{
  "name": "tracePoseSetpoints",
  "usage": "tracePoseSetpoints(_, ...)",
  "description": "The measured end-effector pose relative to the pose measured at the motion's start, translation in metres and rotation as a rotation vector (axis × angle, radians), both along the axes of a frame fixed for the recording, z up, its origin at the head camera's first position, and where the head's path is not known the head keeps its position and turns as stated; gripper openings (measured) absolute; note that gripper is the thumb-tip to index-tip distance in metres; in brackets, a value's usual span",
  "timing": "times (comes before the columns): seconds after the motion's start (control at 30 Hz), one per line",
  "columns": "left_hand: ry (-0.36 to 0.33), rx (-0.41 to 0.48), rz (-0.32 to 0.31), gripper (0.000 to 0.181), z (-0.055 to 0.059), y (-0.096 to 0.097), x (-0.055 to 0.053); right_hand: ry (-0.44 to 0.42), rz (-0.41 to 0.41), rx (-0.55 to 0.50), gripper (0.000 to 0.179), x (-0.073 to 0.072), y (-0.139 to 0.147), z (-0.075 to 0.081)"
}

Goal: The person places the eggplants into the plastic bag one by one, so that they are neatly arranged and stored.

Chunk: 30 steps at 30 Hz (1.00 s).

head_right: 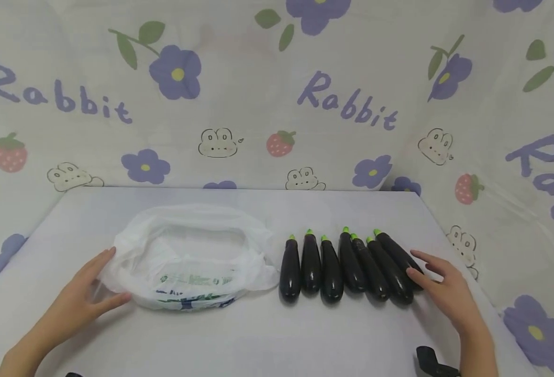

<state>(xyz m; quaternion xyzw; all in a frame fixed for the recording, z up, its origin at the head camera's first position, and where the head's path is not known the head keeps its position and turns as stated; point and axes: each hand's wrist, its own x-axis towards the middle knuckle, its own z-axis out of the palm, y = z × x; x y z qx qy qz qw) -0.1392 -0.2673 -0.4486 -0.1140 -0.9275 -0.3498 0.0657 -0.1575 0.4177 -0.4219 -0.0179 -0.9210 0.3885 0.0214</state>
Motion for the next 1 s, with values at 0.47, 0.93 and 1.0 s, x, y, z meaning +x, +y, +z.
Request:
tracePoseSetpoints(0.47,0.051,0.071,0.007,0.092,-0.006,0.004,0.0,0.022,0.031,0.015,0.049,0.002,-0.001,-0.008)
tracePoseSetpoints(0.93,0.032,0.131,-0.013,0.09,-0.008,0.009,0.003,-0.016,0.026,-0.005,0.05,0.003,0.002,-0.013)
tracePoseSetpoints(1.0,0.032,0.14,-0.017,0.09,-0.008,0.011,0.003,-0.014,0.022,0.005,0.05,0.003,0.002,-0.012)
